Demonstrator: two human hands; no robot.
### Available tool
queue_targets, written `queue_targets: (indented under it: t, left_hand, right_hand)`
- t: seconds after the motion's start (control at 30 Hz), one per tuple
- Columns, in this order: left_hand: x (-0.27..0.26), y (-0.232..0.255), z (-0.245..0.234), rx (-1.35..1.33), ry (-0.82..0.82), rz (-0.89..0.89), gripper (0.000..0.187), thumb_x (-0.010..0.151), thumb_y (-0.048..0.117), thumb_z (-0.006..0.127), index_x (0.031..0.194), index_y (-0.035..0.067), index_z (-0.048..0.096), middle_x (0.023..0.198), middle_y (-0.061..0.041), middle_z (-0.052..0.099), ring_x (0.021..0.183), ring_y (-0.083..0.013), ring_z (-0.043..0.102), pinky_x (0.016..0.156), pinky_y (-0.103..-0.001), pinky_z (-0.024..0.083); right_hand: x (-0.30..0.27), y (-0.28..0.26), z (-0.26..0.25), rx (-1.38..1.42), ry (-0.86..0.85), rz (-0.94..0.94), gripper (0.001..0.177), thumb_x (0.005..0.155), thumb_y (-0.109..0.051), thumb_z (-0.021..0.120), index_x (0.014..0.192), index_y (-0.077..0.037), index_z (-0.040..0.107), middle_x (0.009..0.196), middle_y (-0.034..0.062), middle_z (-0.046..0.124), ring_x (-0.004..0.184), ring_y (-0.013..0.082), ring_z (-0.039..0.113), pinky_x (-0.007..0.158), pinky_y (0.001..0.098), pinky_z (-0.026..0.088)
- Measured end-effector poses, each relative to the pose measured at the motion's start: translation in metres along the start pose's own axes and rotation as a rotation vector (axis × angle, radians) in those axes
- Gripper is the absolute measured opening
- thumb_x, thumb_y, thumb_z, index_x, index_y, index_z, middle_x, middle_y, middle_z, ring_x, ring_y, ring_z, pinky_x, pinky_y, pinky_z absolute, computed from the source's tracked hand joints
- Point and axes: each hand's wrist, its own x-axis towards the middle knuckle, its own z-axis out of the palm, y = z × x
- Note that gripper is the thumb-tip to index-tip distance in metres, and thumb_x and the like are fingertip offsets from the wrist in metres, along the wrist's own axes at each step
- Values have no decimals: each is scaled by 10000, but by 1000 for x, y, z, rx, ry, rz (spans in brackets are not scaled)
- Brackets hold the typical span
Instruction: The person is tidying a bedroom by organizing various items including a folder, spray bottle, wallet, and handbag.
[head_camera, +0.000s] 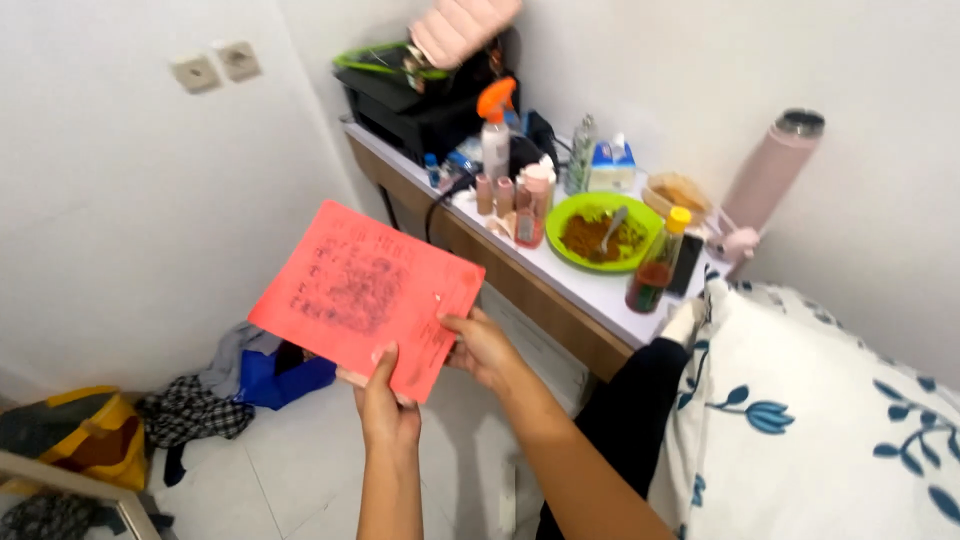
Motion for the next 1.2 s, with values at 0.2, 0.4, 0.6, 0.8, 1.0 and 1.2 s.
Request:
queue_targets:
  t: [0.2,0.4,0.6,0.8,1.0,1.2]
  left_hand:
    - [51,5,36,-27,1,-100,621,862,-7,664,1418,185,467,1359,-58,614,1244,-235,627,1010,-426,565]
    - [102,-33,46,-87,-20,114,669,858,-30,687,1428,157,391,1368,-74,563,1239,-240,596,1028,-439,548]
    - [121,-52,64,-149,-44,-40,652,877,-26,670,1465,89,413,1394,-112,579,1260,-286,608,1026,-451,555]
    - [140,-54,71,-119,-91,-278,779,811,-86,628,1486,212,377,1401,-63,555,1261,-253,585,1003,-442,538]
    - [150,-66,89,-149,-179,-350,751,807,-66,662,1470,198,430,1357,-49,607,1203,-238,640,950,-423,572]
    - [155,-75,110,-20,-113,-483,604,813,46,725,1378,156,540,1250,-55,675,1081,-231,681,861,-415,590]
  right_hand:
    - [26,-10,20,-122,115,7,411,985,-288,602,1369,-145,579,1277,74,681,1080,238,701,940,487,569]
    - [62,-35,28,-87,212,-138,498,947,-172,625,1423,-152,480,1266,79,686,1103,235,693,961,452,578]
    - [73,-60,22,-99,431,-100,503,974,-181,615,1450,-171,452,1260,61,673,1113,228,667,959,431,552]
    - [100,-54,-25,73,364,-209,416,985,-145,619,1390,-66,564,1289,100,697,1124,245,702,955,434,598]
    - [81,-89,-22,12,416,-235,405,970,-81,557,1368,-151,528,1274,56,667,1104,223,681,932,444,591]
    - [75,-100,-43,67,365,-214,388,971,-27,529,1354,-89,541,1263,101,678,1093,260,694,927,461,602]
